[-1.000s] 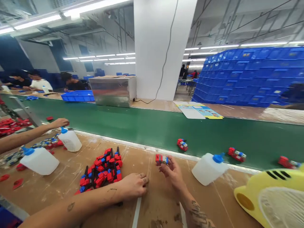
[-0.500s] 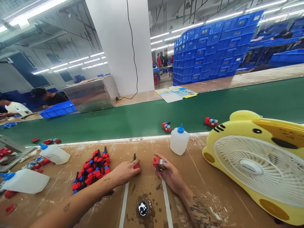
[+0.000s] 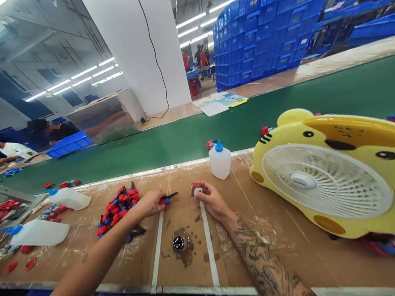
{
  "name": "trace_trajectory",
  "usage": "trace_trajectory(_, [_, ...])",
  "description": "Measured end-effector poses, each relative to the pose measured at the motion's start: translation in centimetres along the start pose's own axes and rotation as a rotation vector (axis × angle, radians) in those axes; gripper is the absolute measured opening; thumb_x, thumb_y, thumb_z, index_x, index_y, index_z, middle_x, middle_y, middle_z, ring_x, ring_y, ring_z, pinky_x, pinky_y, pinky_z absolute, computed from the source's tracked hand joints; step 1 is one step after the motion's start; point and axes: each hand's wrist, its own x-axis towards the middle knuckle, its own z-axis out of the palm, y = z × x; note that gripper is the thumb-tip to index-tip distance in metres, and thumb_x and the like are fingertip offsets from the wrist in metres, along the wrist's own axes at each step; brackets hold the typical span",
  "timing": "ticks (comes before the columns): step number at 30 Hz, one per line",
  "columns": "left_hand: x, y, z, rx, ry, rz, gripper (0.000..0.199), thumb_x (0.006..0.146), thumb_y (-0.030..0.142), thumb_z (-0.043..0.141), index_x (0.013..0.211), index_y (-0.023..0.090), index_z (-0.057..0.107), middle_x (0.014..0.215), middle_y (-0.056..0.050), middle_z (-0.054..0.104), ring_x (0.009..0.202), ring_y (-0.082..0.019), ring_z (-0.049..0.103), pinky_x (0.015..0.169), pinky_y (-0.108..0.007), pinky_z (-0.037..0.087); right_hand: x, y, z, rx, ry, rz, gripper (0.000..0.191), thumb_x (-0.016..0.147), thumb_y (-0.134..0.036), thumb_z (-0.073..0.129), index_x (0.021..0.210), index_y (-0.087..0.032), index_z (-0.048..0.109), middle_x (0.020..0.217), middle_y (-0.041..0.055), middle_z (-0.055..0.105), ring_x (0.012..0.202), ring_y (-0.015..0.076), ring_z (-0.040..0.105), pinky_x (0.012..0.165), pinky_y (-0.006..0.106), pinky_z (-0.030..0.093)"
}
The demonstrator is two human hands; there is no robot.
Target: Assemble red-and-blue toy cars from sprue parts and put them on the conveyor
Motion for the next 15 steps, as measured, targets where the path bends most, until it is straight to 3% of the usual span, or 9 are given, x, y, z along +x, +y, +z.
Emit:
trace_trajectory(2, [-1.4,0.6,-1.1,-0.066,-0.011,0.075,0.023,0.079,0.018,0.06,0.101,0.017,0.069,0.095,-0.008,0.067,0.091,-0.023,0.065,0.083,-0.03,0.05,0.1,-0.2,-0.2,0.039,0.024,0.001,0.047,0.054,-0.031,0.095,0.095,-0.025,0.071,0.089,-0.0008,0.073,0.082,0.0165,0.066,0.082,0.031,0.05])
trace_trajectory(5, [-4.6,2.4,-2.3,-0.212,0.019,0.331,0.035,0.086,0.017,0.056,0.12,0.024,0.063,0.116,-0.007,0.062,0.104,-0.017,0.061,0.092,-0.025,0.047,0.1,-0.5,-0.4,0.084,0.029,0.012,0.049,0.056,-0.031,0.093,0.099,-0.024,0.07,0.093,0.0011,0.073,0.087,0.0199,0.068,0.09,0.038,0.05])
trace_trajectory(9, [-8.4,4.9,-2.3,-0.064,0.076,0.644,0.039,0.092,0.01,0.047,0.123,0.029,0.061,0.13,-0.009,0.057,0.118,-0.023,0.053,0.101,-0.035,0.043,0.0,-0.3,-0.5,0.101,0.024,0.02,0.047,0.061,-0.03,0.091,0.101,-0.021,0.07,0.093,0.0036,0.075,0.087,0.0214,0.069,0.09,0.042,0.051])
trace_trajectory(12, [-9.5,5.5,-1.5,0.108,0.079,0.725,0.034,0.093,0.009,0.047,0.116,0.028,0.063,0.133,-0.01,0.056,0.116,-0.025,0.052,0.098,-0.039,0.044,0.2,0.1,-0.7,0.092,0.034,0.01,0.043,0.064,-0.027,0.089,0.103,-0.02,0.071,0.095,0.0038,0.075,0.087,0.0196,0.069,0.08,0.034,0.052])
trace_trajectory(15, [-9.8,5.4,-0.8,0.182,0.034,0.697,0.024,0.094,0.013,0.048,0.108,0.026,0.063,0.132,-0.011,0.054,0.112,-0.025,0.053,0.093,-0.036,0.046,0.3,0.2,-0.9,0.081,0.041,-0.006,0.043,0.065,-0.026,0.088,0.105,-0.021,0.071,0.096,0.0032,0.075,0.086,0.0178,0.068,0.075,0.029,0.051])
